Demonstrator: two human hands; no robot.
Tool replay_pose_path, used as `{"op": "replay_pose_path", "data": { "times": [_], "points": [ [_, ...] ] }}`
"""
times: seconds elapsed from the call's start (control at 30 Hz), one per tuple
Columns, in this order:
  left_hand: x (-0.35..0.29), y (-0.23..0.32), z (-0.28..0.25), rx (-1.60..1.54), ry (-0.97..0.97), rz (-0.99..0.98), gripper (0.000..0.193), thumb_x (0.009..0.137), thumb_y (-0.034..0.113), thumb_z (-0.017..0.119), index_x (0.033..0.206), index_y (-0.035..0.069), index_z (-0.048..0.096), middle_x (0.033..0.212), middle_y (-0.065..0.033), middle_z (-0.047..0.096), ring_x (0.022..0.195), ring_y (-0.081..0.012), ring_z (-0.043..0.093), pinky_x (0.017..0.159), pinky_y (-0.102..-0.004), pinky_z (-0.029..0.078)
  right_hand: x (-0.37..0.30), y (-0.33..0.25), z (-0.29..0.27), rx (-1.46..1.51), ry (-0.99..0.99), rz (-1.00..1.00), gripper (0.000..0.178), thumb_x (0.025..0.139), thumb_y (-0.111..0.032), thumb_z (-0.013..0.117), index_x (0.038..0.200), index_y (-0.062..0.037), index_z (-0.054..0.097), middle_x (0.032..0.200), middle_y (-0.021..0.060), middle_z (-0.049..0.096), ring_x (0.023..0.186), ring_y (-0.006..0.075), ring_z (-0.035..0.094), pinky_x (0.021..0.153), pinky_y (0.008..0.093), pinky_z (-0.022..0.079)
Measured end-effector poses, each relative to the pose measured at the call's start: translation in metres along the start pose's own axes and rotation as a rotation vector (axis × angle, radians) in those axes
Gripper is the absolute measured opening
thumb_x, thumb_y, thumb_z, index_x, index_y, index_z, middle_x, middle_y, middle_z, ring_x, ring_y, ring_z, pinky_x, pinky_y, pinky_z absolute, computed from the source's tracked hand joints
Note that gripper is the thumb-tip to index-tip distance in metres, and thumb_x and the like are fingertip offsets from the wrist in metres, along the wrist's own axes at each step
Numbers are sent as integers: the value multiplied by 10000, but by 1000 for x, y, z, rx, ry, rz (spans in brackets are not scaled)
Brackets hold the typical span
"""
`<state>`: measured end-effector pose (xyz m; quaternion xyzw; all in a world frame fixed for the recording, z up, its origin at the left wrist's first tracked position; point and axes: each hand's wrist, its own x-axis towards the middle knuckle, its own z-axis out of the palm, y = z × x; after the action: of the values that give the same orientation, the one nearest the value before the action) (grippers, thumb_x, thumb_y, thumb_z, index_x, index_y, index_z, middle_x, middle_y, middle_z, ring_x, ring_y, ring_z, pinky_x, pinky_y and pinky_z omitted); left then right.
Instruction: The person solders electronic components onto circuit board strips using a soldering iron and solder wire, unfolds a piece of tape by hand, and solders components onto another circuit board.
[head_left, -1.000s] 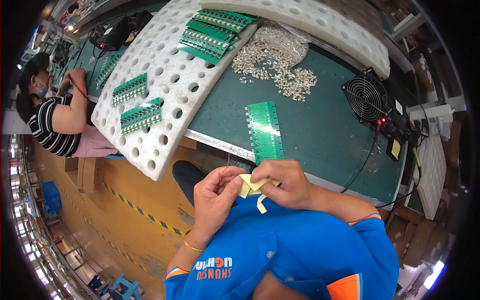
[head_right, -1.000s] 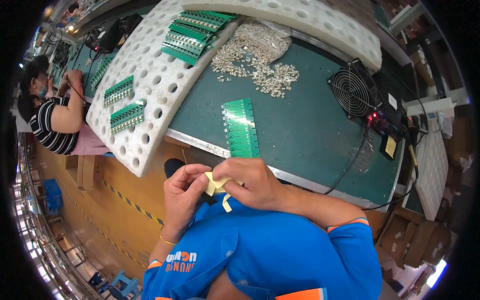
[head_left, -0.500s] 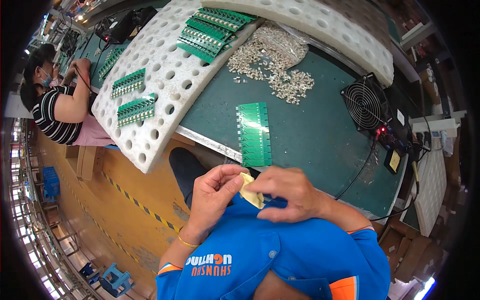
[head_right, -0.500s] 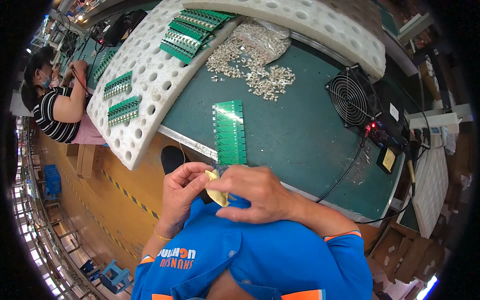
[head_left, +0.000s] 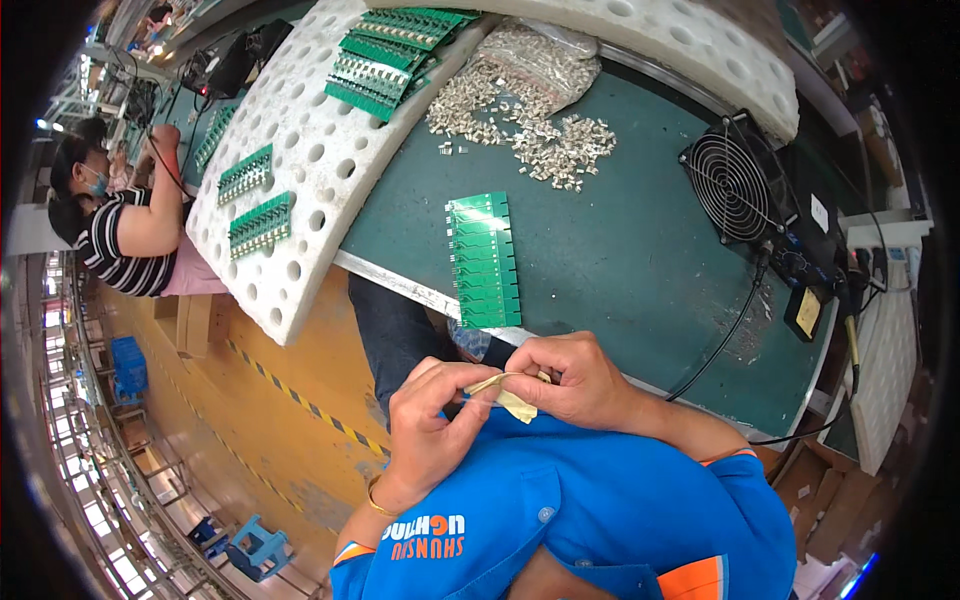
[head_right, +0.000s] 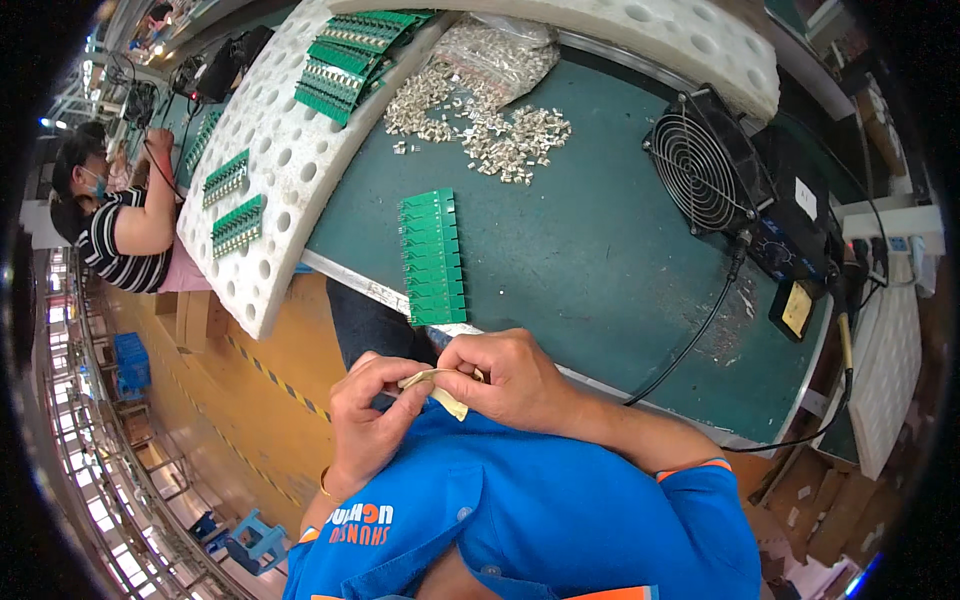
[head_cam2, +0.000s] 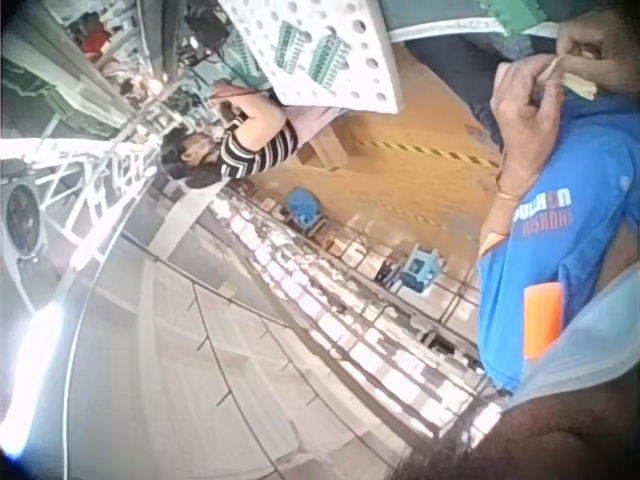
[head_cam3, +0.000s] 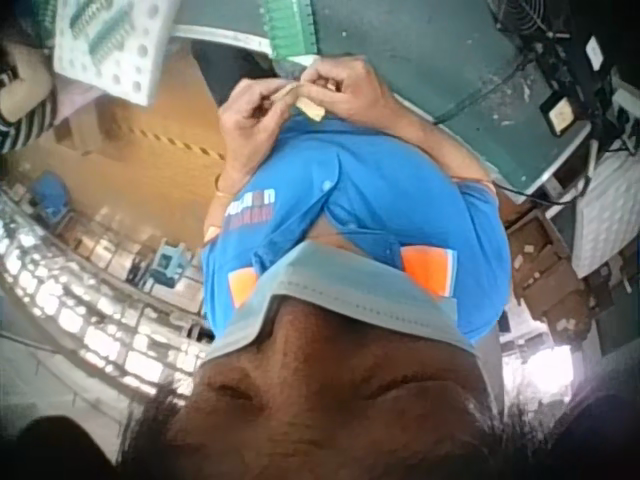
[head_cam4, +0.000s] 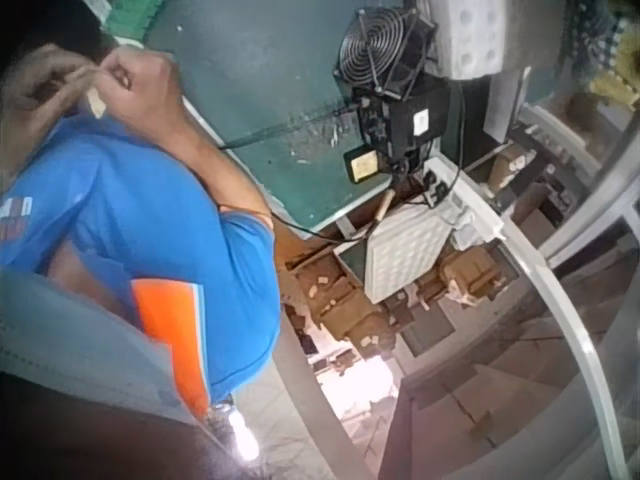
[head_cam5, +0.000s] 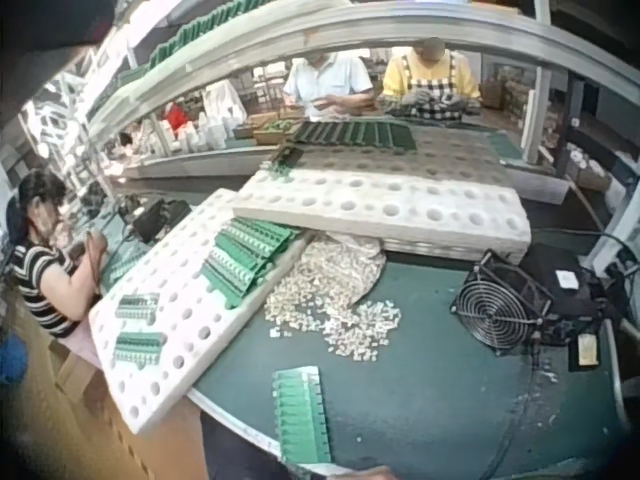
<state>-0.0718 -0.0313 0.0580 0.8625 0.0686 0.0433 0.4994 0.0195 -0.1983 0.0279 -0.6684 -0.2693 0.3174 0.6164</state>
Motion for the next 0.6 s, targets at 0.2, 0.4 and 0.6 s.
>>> {"op": "replay_pose_path", "data": {
  "times": [0.2, 0.4, 0.6],
  "points": [
    [1, -15, -7, 117, 146, 325, 225, 623, -12, 752, 824, 50, 673, 773, -50, 633, 649, -189, 560, 594, -296, 417, 5, 8, 23, 321, 7, 200, 67, 875, -61, 602, 873, 6, 609, 711, 5, 612, 636, 25, 532, 532, 217, 425],
    [3, -33, -17, 131, 69, 368, 236, 632, 52, 778, 856, 69, 705, 808, -43, 631, 683, -179, 550, 592, -291, 413, 7, 7, 30, 408, -12, 313, 128, 917, -82, 558, 993, 14, 597, 806, 5, 618, 736, 26, 545, 614, 194, 444],
    [0, -66, -32, -75, -94, 337, 192, 719, 96, 748, 898, 55, 692, 888, -55, 614, 712, -129, 540, 589, -255, 408, 6, 14, 58, 449, -1, 299, 177, 947, -134, 534, 1036, 5, 599, 858, 5, 621, 774, 19, 541, 651, 189, 443]
  ]
}}
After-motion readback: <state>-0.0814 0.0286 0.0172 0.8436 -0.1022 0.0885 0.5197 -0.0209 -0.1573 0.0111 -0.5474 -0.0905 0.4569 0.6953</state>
